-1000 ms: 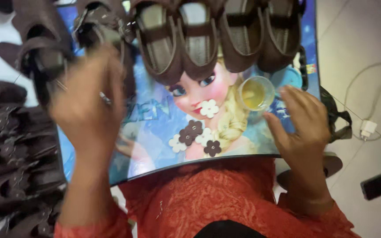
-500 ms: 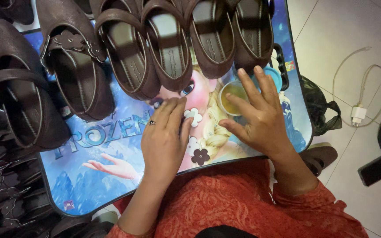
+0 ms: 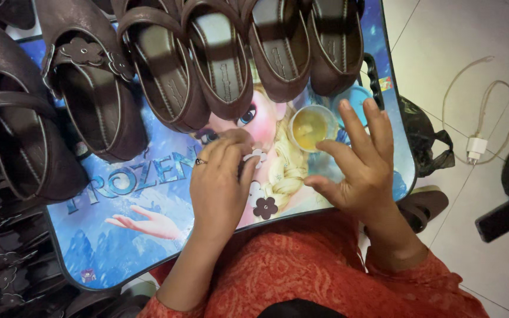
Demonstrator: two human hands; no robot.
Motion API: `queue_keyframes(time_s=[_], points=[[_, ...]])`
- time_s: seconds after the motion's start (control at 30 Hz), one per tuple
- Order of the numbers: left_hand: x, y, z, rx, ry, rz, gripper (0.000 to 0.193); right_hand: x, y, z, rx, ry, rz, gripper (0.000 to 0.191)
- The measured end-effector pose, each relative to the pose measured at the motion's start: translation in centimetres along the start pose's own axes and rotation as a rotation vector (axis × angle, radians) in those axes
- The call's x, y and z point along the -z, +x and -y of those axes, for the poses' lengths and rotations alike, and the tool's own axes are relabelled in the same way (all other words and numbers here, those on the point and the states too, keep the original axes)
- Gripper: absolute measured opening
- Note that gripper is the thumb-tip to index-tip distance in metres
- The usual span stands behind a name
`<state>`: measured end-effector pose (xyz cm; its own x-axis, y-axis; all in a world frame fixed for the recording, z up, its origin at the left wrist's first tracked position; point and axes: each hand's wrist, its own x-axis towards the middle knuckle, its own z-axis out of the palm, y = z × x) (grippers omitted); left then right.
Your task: The person attaches small flower-shaped decorations to the straps of brown children's shoes. They pick up each shoe, place a flower on the strap, and secure it before moving to the next shoe.
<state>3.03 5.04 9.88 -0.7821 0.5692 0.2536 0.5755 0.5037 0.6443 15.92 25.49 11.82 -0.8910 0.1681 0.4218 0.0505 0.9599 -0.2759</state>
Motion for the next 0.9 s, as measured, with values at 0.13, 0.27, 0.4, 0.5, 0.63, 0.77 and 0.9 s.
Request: queue_keyframes(time_s=[0.13, 0.27, 0.4, 0.5, 0.63, 0.77, 0.9], points=[[0.1, -0.7, -0.4, 0.162, -0.152, -0.033, 0.017, 0.1, -0.6, 0.3, -0.011, -0.005, -0.001, 0.063], [0.3, -1.5, -0.6, 0.402, -0.543, -0.029, 0.026, -0.1, -0.7, 0.6, -0.002, -0.009, 0.020, 0.062], [0.4, -2.0, -0.4, 0.484, -0.730, 0.018, 0.032, 0.3, -0.8, 1.3, 0.020, -0.016, 0.046, 0.055], [0.7, -2.4, -0.5, 0.453, -0.727, 0.004, 0.036, 1.0, -0.9, 2.4, 0.009, 0.229, 0.042, 0.042], [1.5, -3.1, -1.1, 0.528, -0.719, 0.037, 0.040, 0.7, -1.1, 5.0, -0.045, 0.414, 0.054, 0.023], [2.5, -3.8, -1.6, 0.465, -0.740, 0.015, 0.043, -0.6, -0.8, 7.0, 0.005, 0.404, 0.102, 0.033], [3.1, -4.6, -1.6, 0.434, -0.732, 0.004, 0.045, -1.1, -0.5, 7.8, 0.042, 0.390, 0.097, 0.038]])
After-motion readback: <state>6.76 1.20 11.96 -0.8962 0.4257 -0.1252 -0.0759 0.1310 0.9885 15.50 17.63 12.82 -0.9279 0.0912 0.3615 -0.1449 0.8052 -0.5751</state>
